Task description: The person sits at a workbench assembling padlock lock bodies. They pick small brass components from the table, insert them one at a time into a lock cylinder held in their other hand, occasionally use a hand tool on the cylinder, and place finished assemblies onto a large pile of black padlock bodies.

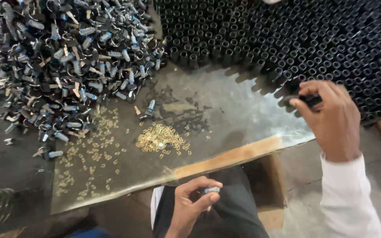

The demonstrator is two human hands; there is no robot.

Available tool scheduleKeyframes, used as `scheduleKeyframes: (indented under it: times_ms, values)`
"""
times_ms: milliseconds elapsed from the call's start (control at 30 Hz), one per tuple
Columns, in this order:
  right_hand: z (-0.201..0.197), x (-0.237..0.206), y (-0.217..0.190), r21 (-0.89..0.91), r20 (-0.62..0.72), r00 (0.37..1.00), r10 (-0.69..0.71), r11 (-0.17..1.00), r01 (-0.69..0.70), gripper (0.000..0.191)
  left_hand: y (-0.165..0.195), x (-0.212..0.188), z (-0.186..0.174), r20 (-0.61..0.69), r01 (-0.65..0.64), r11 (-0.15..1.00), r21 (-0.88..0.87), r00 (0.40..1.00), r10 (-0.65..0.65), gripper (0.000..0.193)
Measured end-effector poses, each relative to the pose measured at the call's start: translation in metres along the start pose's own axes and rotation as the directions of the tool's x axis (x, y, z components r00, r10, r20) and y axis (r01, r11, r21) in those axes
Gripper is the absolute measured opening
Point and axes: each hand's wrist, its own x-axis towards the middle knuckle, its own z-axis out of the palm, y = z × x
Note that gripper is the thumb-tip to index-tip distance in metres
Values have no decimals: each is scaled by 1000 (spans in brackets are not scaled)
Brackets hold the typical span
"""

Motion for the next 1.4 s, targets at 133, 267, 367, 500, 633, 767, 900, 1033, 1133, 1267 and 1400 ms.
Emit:
scheduleKeyframes:
  times_ms: [133,267,367,500,633,767,900,1033,1133,1267,1400]
  values:
    - [-15,-29,-28,422,101,980,170,885,-197,21,-8,2,0,-34,-1,985,-175,999,-5,26]
    - [11,-37,-48,434,197,954,224,853,-290,22,-11,0,6,-5,48,924,-380,998,-54,38]
    - [30,-46,-52,416,250,948,196,863,-288,29,-6,1,5,63,115,861,-496,993,-96,50]
    - [56,-78,-40,683,273,961,35,697,-219,36,-13,-6,-4,127,81,892,-445,992,-26,61]
    - [79,-100,-22,772,306,934,183,526,-356,35,-26,1,-16,350,172,852,-494,937,14,59]
    - [88,-103,-8,854,230,957,177,435,-286,43,-44,12,-5,313,116,738,-664,940,134,49]
    - [89,-103,-10,882,50,997,64,466,-74,24,-47,19,-1,333,100,811,-576,935,121,40]
    - [97,-107,-27,993,73,997,41,91,-76,31,-39,19,6,381,135,788,-601,915,134,35]
    - [105,-113,-39,983,129,990,50,-139,-121,35,-32,18,10,384,180,670,-720,908,169,39]
    - [112,-117,-53,952,144,981,127,-287,-103,35,-17,17,9,381,206,642,-739,913,145,43]
    - [111,-113,-67,911,254,922,291,-391,-127,26,-2,23,12,374,123,711,-693,904,208,45]
